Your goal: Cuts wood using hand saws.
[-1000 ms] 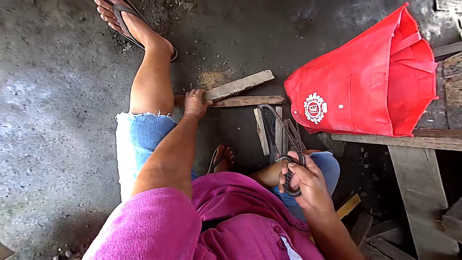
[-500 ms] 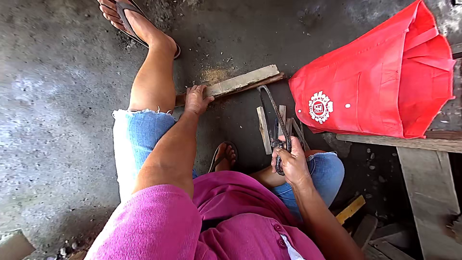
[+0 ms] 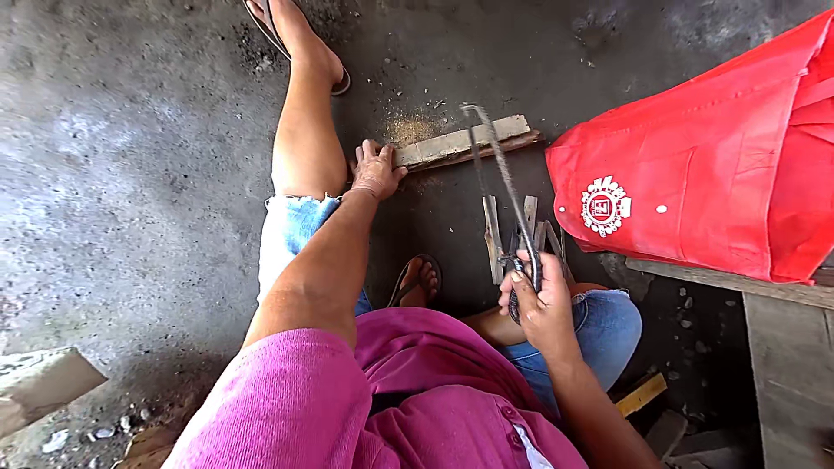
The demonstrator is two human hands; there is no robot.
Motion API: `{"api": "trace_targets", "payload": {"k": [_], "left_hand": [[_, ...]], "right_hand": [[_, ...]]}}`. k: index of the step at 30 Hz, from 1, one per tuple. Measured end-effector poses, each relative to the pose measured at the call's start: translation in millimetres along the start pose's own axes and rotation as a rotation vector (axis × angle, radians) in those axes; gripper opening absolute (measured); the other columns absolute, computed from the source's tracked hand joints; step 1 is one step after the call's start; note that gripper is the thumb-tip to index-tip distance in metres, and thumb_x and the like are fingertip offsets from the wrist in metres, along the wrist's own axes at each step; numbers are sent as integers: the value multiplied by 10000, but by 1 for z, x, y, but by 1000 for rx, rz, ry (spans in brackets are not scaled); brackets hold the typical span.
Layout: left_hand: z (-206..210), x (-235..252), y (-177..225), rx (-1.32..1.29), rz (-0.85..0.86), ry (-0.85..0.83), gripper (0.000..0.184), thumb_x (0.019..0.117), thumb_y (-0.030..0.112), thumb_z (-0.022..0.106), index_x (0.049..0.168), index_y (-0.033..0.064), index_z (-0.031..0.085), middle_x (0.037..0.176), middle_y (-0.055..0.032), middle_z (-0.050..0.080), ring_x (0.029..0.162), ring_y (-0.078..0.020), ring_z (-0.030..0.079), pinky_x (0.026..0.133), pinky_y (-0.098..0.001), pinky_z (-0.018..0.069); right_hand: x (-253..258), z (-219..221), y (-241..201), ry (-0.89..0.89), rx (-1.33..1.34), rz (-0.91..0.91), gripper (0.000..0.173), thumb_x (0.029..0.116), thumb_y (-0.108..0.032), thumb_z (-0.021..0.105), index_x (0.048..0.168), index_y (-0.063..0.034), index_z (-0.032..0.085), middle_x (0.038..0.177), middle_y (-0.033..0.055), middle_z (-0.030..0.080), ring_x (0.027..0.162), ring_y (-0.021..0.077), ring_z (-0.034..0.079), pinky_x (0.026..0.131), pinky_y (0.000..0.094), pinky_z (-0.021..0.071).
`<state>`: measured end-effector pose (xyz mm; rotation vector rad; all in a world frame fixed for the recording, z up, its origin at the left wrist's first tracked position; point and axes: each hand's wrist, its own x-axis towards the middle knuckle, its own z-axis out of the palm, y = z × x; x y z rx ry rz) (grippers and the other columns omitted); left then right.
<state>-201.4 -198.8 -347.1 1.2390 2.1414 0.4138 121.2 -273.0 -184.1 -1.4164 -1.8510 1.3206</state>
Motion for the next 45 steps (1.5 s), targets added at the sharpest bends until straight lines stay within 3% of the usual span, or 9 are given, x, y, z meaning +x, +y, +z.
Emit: {"api": "trace_targets", "payload": {"k": [2,10,14,21,25,29,33,38,45], "left_hand": [[0,-2,1,18,-5,-1,769,907,446,785,1535,114,489,1560,-268,399,1457,-501,343,1133,-730,292],[-7,-8,1,-50,-22,56,634,909,300,802,1455,73,573,1481,-266,481,1395,-494,428,1115,-700,349],[-3,-9,9,10,-36,20,631,916,290,788,1476,108,563,1485,-284,489,1417,-516,408,1104,-766,302],[-2,-8,19,126,-53,2,622,918,280,785,1462,70,566,1481,-291,494,1402,-531,421,1101,-801,271],[2,-13,15,46,-6,95,596,913,230,786,1425,14,569,1467,-324,476,1393,-550,408,1085,-779,309],[2,-28,18,-78,-38,142,618,915,236,784,1439,11,545,1482,-334,456,1394,-560,401,1079,-765,334],[-13,-41,20,-226,-53,200,623,931,264,767,1442,-5,532,1475,-349,453,1386,-560,414,1065,-758,360],[-34,-48,19,-305,-61,221,623,946,271,751,1459,6,517,1485,-338,449,1389,-551,415,1057,-742,383],[-12,-38,9,-283,-60,196,621,921,267,781,1432,4,546,1452,-338,481,1372,-544,440,1053,-737,394]], "right_hand": [[13,15,-1,-66,-59,35,351,1024,-50,478,1352,71,450,810,36,658,601,87,652,545,254,589],[39,46,11,-112,-292,99,349,1046,-70,506,1379,30,487,833,72,672,628,105,662,599,265,587],[41,42,12,-193,-453,179,373,1070,-77,479,1429,22,455,913,130,682,729,201,684,731,369,588],[46,46,-10,-242,-375,356,377,1097,-104,448,1462,-26,393,892,118,648,687,194,669,682,354,591],[27,51,-38,-73,-158,280,342,1084,-72,477,1420,-30,431,803,97,623,578,162,641,556,305,583],[-9,54,-56,28,16,32,311,1057,-42,478,1364,-2,456,737,59,608,548,127,622,518,268,566],[-31,57,-75,63,191,-67,288,1046,-37,470,1332,-2,471,709,45,603,524,113,609,485,254,558],[-36,58,-77,79,214,-157,253,1042,-44,465,1293,-7,476,736,50,620,542,126,623,477,262,564],[-17,42,-54,135,222,-171,253,1033,-13,464,1284,17,468,716,43,627,527,131,629,452,263,560]]}}
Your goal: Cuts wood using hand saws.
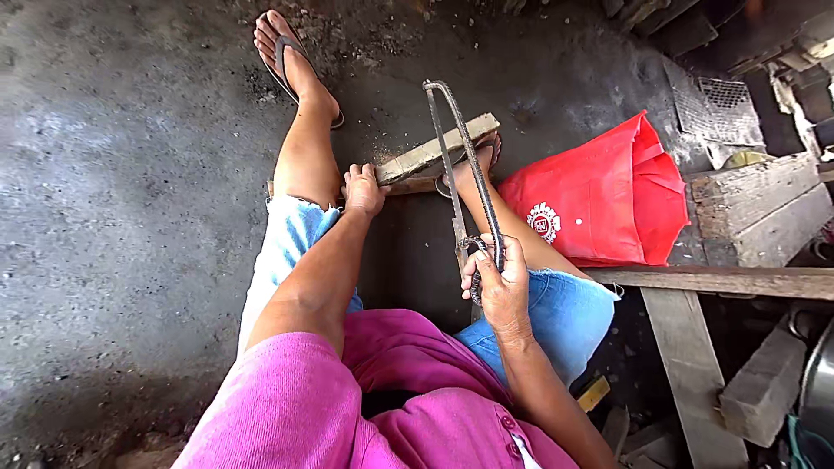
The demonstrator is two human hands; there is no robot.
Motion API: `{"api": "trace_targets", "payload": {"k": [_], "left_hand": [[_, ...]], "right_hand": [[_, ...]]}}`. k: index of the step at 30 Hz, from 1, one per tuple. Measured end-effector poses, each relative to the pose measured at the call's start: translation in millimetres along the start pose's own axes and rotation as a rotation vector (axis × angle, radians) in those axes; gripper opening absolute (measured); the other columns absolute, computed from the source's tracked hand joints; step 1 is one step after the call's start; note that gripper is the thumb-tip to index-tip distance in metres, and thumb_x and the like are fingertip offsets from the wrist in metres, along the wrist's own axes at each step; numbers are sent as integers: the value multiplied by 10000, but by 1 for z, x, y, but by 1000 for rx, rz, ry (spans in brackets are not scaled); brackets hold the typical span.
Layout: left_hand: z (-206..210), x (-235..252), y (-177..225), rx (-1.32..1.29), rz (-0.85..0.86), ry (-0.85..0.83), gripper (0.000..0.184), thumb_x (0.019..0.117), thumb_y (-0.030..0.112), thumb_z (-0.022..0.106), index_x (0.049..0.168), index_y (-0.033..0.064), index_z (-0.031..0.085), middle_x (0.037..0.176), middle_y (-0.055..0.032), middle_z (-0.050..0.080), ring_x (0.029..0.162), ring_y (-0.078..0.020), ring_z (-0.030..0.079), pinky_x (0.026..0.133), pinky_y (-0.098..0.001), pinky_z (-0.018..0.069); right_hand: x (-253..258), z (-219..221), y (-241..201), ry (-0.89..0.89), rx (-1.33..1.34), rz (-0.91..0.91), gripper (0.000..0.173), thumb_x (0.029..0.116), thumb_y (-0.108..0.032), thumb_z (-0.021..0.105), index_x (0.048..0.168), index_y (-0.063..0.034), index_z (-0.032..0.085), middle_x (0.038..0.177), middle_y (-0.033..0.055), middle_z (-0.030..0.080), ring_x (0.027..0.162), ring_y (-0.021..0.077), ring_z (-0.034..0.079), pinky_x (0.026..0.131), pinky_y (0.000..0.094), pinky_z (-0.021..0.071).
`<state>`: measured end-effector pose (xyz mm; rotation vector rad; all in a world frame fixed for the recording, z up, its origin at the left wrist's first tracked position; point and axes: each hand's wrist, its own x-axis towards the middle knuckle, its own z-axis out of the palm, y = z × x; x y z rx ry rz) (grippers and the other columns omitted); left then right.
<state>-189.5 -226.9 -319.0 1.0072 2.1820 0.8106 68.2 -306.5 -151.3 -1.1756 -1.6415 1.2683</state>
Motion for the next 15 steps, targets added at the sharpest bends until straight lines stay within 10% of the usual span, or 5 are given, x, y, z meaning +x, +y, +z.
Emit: {"api": "trace_targets", "payload": {"k": [15], "left_hand": [[14,5,-5,210,-44,-56,631,930,345,759,1428,22,546,1452,-291,501,1391,-489,448,1111,-696,359]], "right_hand": [[66,18,58,-87,-168,283,330,1062,-44,482,1391,-11,478,714,59,602,508,127,602,472,268,549]]}}
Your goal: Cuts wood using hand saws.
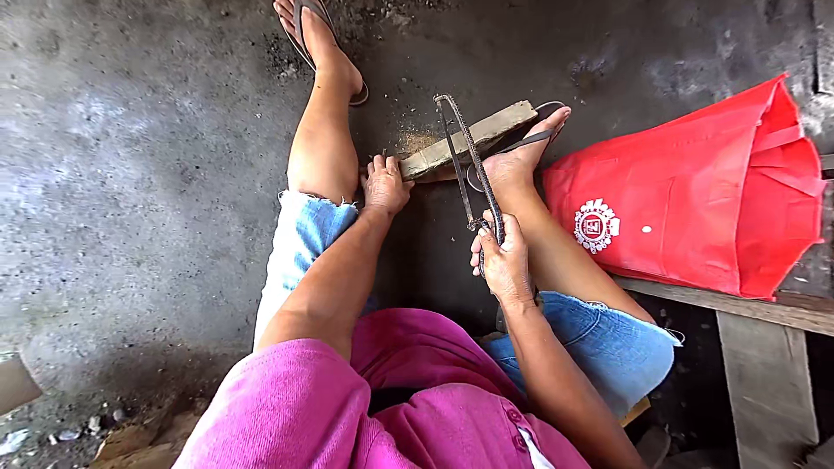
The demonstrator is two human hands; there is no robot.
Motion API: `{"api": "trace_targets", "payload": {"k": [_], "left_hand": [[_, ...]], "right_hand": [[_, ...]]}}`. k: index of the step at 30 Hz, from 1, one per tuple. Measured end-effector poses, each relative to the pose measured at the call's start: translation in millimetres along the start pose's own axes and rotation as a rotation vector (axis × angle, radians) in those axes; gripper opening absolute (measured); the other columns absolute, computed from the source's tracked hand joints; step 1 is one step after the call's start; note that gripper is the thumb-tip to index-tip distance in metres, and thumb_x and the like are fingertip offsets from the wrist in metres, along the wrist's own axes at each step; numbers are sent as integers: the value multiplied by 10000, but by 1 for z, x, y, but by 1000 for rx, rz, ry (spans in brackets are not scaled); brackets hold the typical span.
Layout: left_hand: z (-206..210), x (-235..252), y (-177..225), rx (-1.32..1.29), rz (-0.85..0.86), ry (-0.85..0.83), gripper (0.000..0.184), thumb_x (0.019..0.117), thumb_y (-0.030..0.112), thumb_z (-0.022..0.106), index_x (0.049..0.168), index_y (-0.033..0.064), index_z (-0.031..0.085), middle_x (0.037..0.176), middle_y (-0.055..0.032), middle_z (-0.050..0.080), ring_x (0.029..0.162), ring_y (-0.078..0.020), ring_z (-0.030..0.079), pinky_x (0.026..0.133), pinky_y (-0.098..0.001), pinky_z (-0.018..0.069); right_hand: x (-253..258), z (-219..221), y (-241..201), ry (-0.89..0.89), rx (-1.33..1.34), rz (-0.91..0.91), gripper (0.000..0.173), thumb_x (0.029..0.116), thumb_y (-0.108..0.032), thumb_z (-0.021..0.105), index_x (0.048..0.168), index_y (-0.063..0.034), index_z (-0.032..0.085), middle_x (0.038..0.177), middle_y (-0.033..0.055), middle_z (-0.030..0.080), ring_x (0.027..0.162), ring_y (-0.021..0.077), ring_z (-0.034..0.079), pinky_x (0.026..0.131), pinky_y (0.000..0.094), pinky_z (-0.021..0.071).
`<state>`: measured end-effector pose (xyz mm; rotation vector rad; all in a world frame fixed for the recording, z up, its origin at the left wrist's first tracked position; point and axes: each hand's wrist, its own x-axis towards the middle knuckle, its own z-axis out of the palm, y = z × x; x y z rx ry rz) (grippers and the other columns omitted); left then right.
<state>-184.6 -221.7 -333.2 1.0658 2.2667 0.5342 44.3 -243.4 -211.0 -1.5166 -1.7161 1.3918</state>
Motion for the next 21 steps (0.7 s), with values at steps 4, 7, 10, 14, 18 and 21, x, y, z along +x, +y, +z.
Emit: {"api": "trace_targets", "payload": {"k": [4,7,10,14,18,21], "left_hand": [[-7,-2,2,-29,5,-13,635,925,319,772,1433,21,536,1460,-278,504,1393,-489,450,1089,-703,378],[-2,-3,-1,-43,24,-29,643,919,300,780,1439,22,524,1469,-281,495,1402,-487,439,1084,-709,380],[-2,-5,-5,-66,55,-42,647,916,282,788,1445,24,520,1481,-280,487,1410,-488,429,1093,-705,377],[-2,-6,-8,-88,94,-53,634,904,278,801,1426,31,538,1453,-275,510,1390,-492,446,1065,-724,390],[-4,-8,-4,-143,100,-69,626,922,290,783,1426,19,528,1470,-284,489,1392,-491,446,1072,-724,382],[-4,-7,-5,-165,91,-47,624,915,283,785,1427,31,536,1466,-284,492,1384,-490,457,1077,-721,387]], "right_hand": [[-9,-1,10,31,88,-61,324,1046,-31,479,1368,11,491,709,47,610,510,114,609,456,248,544],[-18,-6,10,61,119,-111,287,1046,-32,466,1330,-2,498,705,33,607,507,107,604,455,243,542],[-23,-11,6,83,117,-137,272,1046,-36,477,1315,-1,499,708,33,610,506,103,604,454,240,541],[-33,-13,-1,125,133,-93,284,1053,-33,479,1334,0,496,693,53,604,489,124,602,438,258,541],[-57,-23,-8,161,174,-219,243,1044,-24,456,1282,11,490,689,39,611,506,130,617,446,268,556],[-70,-35,-27,179,163,-341,242,1037,-14,454,1277,2,486,704,36,625,525,143,634,456,285,573]]}}
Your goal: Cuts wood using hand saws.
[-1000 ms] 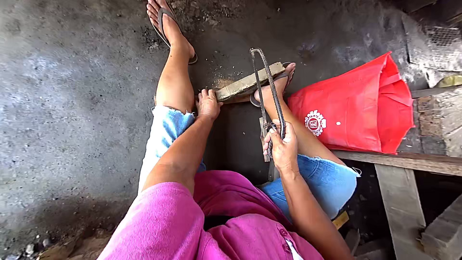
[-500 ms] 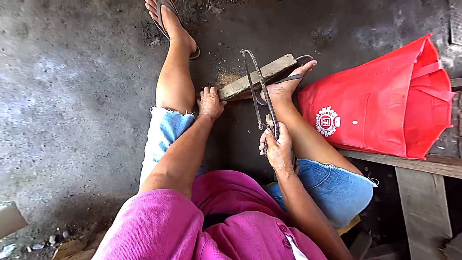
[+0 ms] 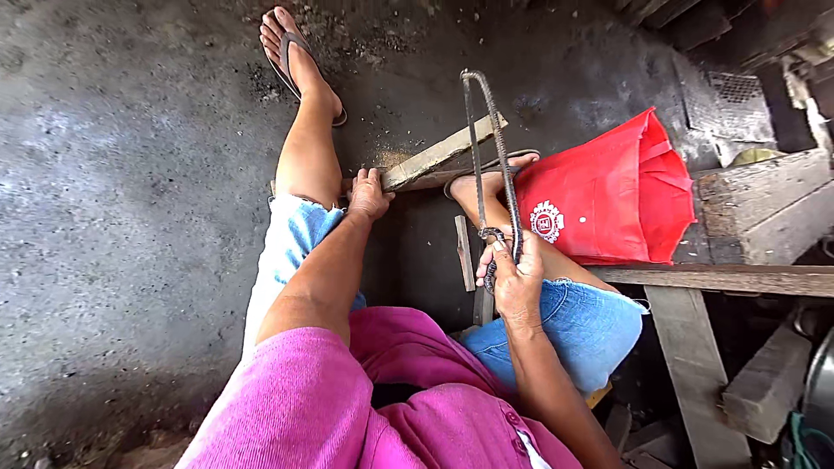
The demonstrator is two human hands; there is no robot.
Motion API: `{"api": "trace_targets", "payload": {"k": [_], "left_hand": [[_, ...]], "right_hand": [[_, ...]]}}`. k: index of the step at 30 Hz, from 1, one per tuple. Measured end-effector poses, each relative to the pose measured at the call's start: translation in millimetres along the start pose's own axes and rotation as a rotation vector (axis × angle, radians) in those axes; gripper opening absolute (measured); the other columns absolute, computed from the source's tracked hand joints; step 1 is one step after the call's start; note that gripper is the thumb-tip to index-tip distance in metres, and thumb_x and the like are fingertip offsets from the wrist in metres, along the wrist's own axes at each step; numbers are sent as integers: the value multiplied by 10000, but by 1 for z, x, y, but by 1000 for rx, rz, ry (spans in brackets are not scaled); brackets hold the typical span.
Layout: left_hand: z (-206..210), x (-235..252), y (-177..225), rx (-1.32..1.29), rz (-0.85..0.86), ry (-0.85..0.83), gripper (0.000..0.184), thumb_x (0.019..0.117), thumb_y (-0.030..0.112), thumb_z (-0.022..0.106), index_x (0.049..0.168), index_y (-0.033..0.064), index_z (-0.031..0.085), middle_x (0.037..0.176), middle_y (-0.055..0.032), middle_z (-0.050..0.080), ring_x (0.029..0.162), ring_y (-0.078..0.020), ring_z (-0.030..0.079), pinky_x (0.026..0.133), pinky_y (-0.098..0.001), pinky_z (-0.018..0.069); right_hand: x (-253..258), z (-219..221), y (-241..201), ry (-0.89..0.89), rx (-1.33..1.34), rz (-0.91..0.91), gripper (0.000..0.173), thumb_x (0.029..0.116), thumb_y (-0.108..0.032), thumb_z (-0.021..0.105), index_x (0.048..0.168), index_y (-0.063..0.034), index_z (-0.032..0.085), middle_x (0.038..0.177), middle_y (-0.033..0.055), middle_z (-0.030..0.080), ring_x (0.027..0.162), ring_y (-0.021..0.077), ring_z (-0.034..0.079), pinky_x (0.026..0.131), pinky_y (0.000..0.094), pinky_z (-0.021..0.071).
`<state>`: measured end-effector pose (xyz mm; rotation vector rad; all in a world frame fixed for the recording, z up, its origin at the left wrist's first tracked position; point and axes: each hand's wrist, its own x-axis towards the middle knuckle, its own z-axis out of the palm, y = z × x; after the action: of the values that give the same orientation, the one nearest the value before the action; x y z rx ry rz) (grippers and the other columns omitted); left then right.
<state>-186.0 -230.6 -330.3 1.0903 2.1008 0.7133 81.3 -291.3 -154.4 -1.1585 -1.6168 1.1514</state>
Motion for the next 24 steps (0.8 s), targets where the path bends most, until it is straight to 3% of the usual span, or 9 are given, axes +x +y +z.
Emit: {"api": "trace_targets", "payload": {"k": [6,12,19,24], "left_hand": [[5,5,0,157,-4,20,657,853,187,838,1420,5,559,1511,-307,435,1405,-549,392,1050,-760,385],[3,13,4,242,11,-3,644,842,116,821,1429,53,565,1421,-294,554,1371,-552,443,1041,-791,359],[9,28,-9,247,32,-5,693,829,83,829,1462,106,549,1438,-281,550,1392,-545,429,1063,-799,341],[3,29,-9,262,-3,-50,651,859,154,821,1408,-39,527,1425,-283,560,1401,-482,455,1174,-679,303]], "right_hand": [[-6,2,-29,4,16,-85,254,1038,-10,441,1291,-24,471,708,24,631,531,132,640,462,275,577],[-17,2,-26,-45,-30,-49,258,1030,-13,465,1286,-9,494,724,36,642,542,136,641,469,268,574],[10,11,-26,-134,-57,43,244,1039,-23,448,1280,7,480,738,29,636,542,120,639,472,254,574],[47,38,-9,-248,-312,295,344,1073,-70,461,1412,-19,453,744,61,622,525,133,622,485,277,566]]}}
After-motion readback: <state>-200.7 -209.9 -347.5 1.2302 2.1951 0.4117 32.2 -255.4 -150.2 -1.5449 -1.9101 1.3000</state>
